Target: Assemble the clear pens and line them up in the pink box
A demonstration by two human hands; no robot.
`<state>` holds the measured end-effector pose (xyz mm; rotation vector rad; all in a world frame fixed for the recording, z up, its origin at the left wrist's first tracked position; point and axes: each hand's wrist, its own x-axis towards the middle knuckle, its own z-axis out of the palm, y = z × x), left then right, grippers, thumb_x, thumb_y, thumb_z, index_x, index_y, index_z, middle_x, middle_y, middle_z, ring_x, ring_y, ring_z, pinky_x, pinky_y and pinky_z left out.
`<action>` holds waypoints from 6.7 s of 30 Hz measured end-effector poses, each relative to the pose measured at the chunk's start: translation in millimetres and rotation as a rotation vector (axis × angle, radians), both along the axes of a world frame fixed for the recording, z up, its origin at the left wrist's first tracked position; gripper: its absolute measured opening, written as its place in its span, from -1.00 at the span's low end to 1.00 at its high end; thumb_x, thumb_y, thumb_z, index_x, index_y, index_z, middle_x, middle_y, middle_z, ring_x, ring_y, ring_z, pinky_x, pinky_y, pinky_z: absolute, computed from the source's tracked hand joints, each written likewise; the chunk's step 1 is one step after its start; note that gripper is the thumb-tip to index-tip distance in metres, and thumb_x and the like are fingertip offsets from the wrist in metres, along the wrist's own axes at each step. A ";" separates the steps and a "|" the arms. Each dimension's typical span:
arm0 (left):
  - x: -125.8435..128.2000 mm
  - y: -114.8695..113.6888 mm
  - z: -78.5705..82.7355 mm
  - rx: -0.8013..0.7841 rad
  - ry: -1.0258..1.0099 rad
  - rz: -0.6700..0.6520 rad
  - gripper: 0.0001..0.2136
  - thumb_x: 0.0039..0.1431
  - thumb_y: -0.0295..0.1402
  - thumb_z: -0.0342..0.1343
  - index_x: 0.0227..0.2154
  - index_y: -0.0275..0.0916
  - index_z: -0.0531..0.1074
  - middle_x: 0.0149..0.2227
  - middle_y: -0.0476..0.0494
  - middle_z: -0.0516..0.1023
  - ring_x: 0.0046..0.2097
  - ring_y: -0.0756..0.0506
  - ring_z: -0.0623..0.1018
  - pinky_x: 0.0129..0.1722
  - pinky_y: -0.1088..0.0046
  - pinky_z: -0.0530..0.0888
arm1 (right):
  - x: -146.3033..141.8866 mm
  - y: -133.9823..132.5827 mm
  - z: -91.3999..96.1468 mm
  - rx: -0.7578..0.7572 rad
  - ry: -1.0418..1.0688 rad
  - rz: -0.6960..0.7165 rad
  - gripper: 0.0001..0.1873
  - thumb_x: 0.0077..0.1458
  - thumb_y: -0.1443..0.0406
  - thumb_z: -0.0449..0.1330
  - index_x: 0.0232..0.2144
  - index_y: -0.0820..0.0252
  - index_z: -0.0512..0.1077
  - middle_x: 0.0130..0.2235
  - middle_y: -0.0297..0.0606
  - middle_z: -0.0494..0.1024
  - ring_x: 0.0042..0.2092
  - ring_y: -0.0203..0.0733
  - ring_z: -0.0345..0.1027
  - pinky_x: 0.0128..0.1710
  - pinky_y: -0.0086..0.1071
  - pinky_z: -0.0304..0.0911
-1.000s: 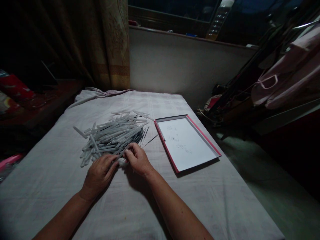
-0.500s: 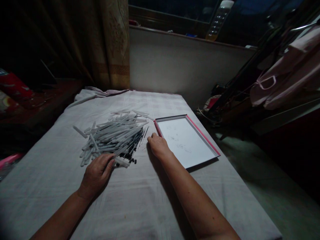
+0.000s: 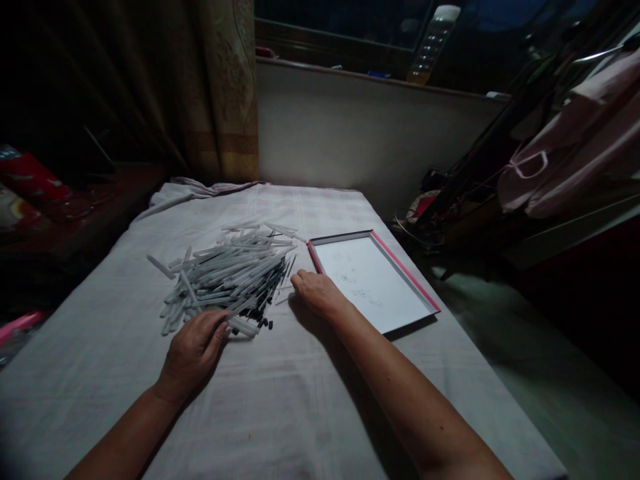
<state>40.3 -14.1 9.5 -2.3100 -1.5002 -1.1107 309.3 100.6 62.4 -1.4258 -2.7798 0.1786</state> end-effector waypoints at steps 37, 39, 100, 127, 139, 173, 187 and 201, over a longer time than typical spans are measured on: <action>-3.4 -10.7 -2.1 -0.087 -0.018 0.004 -0.78 0.36 -0.32 0.02 -0.02 -0.17 0.47 -0.18 -0.15 0.63 -0.16 -0.14 0.60 -0.12 0.33 0.51 | -69.6 -81.4 -30.1 -0.553 1.499 -0.381 -0.75 0.06 0.17 0.26 -0.24 0.15 0.56 -0.29 -0.24 0.61 -0.32 -0.21 0.48 -0.35 -0.37 0.41; -4.1 -9.9 -1.9 -0.054 -0.060 0.005 -0.79 0.36 -0.35 0.02 -0.02 -0.17 0.46 -0.17 -0.15 0.64 -0.14 -0.13 0.61 -0.11 0.34 0.52 | -64.2 -80.0 -33.9 -0.506 1.422 -0.350 -0.69 0.11 0.20 0.19 -0.10 0.13 0.55 -0.20 -0.21 0.63 -0.27 -0.19 0.50 -0.27 -0.33 0.42; -1.1 -9.4 2.8 -0.106 -0.054 -0.063 -0.80 0.35 -0.35 0.05 -0.06 -0.20 0.52 -0.23 -0.15 0.61 -0.22 -0.10 0.58 -0.19 0.40 0.50 | -42.2 -79.2 -38.5 -0.247 1.045 -0.244 -0.77 0.20 0.20 0.10 -0.45 0.15 0.41 -0.48 -0.35 0.46 -0.42 -0.27 0.32 -0.38 -0.42 0.21; -1.7 -9.5 1.5 -0.114 -0.058 -0.048 -0.81 0.35 -0.35 0.05 -0.07 -0.21 0.52 -0.23 -0.15 0.61 -0.21 -0.11 0.58 -0.19 0.37 0.50 | -36.5 -80.7 -47.1 -0.386 1.058 -0.207 -0.85 0.19 0.22 0.14 -0.21 0.13 0.41 -0.41 -0.36 0.49 -0.39 -0.26 0.39 -0.40 -0.43 0.29; -2.3 -10.0 2.3 -0.152 -0.061 -0.049 -0.79 0.35 -0.34 0.04 -0.05 -0.18 0.52 -0.22 -0.15 0.61 -0.20 -0.11 0.59 -0.17 0.35 0.52 | -35.7 -80.2 -45.3 -0.376 1.072 -0.199 -0.88 0.21 0.23 0.11 -0.28 0.14 0.39 -0.44 -0.36 0.48 -0.45 -0.30 0.35 -0.45 -0.45 0.28; 0.2 -15.9 6.6 -0.125 0.101 -0.026 -0.77 0.38 -0.26 0.00 -0.08 -0.17 0.53 -0.21 -0.15 0.65 -0.21 -0.15 0.57 -0.17 0.29 0.42 | -55.6 -85.3 -50.3 -0.352 1.106 -0.294 -0.62 0.24 0.09 0.04 -0.56 0.11 0.27 -0.60 -0.41 0.30 -0.50 -0.28 0.21 -0.49 -0.44 0.13; -78.2 -25.9 0.3 -0.153 -0.190 0.561 -0.74 0.31 -0.18 -0.03 -0.15 -0.19 0.47 -0.25 -0.15 0.65 -0.25 -0.18 0.61 -0.25 0.35 0.48 | -126.9 -84.0 -22.1 0.094 0.498 0.102 -0.77 0.26 0.26 0.13 -0.28 0.17 0.59 -0.19 -0.15 0.59 -0.18 -0.12 0.40 -0.19 -0.33 0.27; -74.9 -23.4 2.2 -0.118 -0.156 0.380 -0.77 0.35 -0.25 -0.02 -0.14 -0.19 0.49 -0.20 -0.14 0.64 -0.17 -0.15 0.62 -0.16 0.37 0.50 | -185.5 -71.8 -13.5 0.038 0.203 -0.014 -0.76 0.28 0.26 0.11 -0.19 0.22 0.57 -0.16 -0.05 0.58 -0.06 0.00 0.40 -0.14 -0.21 0.28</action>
